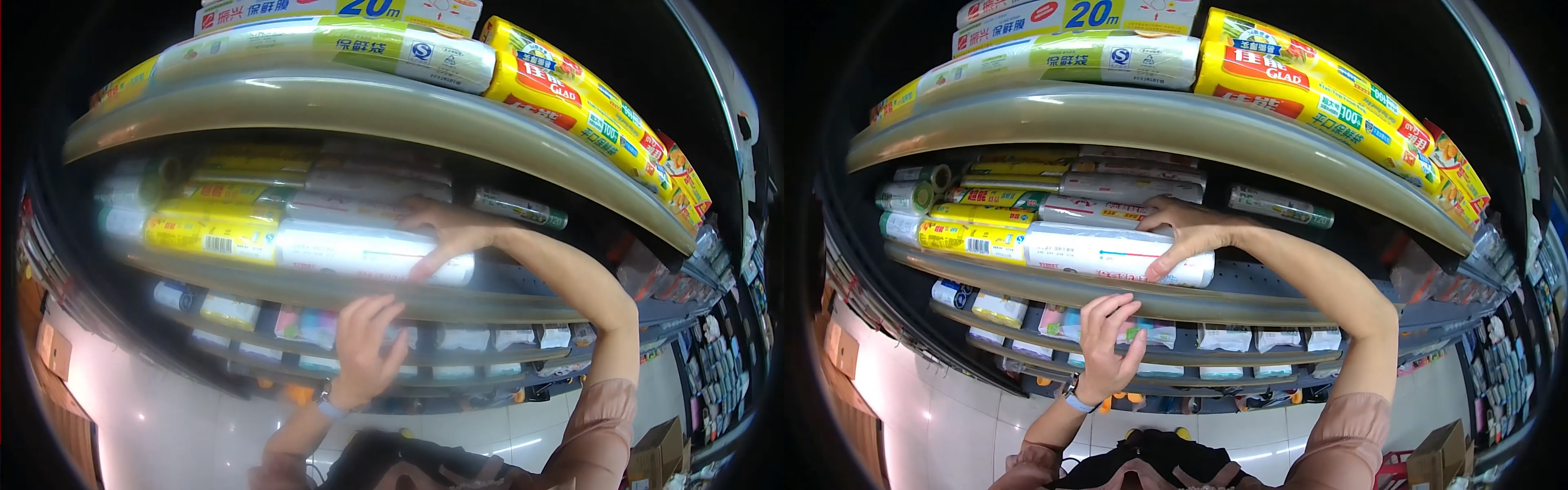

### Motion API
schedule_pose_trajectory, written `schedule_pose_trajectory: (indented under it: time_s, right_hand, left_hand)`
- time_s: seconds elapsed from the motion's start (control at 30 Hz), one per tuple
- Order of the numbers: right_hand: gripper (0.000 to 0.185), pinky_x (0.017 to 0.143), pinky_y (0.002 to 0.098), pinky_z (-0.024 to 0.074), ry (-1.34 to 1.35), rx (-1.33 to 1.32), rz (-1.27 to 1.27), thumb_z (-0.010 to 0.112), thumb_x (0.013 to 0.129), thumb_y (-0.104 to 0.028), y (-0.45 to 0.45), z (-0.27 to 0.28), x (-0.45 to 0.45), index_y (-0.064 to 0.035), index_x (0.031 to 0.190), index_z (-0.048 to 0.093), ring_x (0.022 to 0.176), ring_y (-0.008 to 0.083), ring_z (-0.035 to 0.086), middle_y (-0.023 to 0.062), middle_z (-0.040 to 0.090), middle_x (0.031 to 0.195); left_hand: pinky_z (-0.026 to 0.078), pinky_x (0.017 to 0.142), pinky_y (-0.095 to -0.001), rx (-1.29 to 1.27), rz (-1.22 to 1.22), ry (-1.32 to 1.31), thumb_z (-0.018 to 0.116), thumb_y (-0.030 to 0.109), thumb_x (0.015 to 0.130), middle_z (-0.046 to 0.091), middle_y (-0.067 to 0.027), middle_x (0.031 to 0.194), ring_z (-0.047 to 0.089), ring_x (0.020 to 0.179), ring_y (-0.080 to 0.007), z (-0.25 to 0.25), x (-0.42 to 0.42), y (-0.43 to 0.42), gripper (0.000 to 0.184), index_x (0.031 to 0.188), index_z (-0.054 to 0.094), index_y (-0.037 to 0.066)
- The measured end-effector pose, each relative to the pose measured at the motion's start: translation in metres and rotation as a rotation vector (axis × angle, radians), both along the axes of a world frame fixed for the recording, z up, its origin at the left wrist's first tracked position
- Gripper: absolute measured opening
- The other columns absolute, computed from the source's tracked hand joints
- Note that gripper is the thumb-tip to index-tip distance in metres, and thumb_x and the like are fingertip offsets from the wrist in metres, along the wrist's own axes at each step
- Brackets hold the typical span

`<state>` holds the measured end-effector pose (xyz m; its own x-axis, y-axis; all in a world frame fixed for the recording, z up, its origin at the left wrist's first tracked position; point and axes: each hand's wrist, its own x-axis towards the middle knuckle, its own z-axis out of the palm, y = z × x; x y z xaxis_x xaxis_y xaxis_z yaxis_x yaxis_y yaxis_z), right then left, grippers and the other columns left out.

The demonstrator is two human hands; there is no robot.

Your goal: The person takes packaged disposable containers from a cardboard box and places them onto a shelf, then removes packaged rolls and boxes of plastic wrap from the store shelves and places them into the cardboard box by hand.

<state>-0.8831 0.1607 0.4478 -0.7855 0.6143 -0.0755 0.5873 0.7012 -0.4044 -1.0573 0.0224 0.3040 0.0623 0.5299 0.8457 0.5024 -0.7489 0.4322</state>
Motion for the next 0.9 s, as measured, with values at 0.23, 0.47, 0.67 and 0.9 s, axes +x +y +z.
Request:
schedule_pose_trajectory:
  time_s: [0.23,0.47,0.67,0.9]
  right_hand:
    - [0.082,0.09,0.0342,0.0429,0.076,-0.093,-0.061,0.081,0.056,-0.051,-0.022,0.007,0.008,0.004,0.113,0.061,0.108,0.03,0.051,0.0183,0.052,0.114]
    - [0.07,0.093,0.0414,0.0386,0.187,0.274,0.065,0.078,0.054,-0.048,-0.103,0.029,0.063,-0.0055,0.109,0.067,0.113,0.0372,0.047,0.0269,0.047,0.126]
    - [0.071,0.089,0.0409,0.0311,0.122,0.413,-0.086,0.079,0.053,-0.045,-0.226,-0.015,0.144,-0.0157,0.116,0.065,0.114,0.0377,0.041,0.0272,0.036,0.134]
    - [0.075,0.093,0.0403,0.0288,0.154,0.258,-0.497,0.077,0.06,-0.054,-0.379,-0.126,0.285,-0.0138,0.121,0.061,0.119,0.0381,0.037,0.0252,0.032,0.139]
  left_hand:
    - [0.046,0.092,-0.0339,-0.559,-0.702,-0.469,0.065,0.013,0.085,0.04,-0.0213,0.136,0.053,0.115,-0.0264,0.001,0.003,-0.003,0.075,0.143,0.019,-0.002]
    - [0.043,0.098,-0.0415,-0.653,-1.02,-0.674,0.074,0.021,0.078,0.037,-0.0194,0.137,0.046,0.122,-0.0304,0.006,0.048,-0.014,0.086,0.139,0.019,-0.004]
    - [0.042,0.097,-0.0358,-0.98,-1.194,-0.395,0.068,0.004,0.079,0.056,-0.0118,0.117,0.052,0.112,-0.0228,-0.029,0.103,-0.067,0.044,0.12,0.051,-0.002]
    - [0.04,0.1,-0.037,-1.23,-1.352,-0.262,0.072,0.012,0.075,0.053,-0.0123,0.122,0.051,0.115,-0.024,-0.059,0.269,-0.165,0.061,0.128,0.044,-0.001]
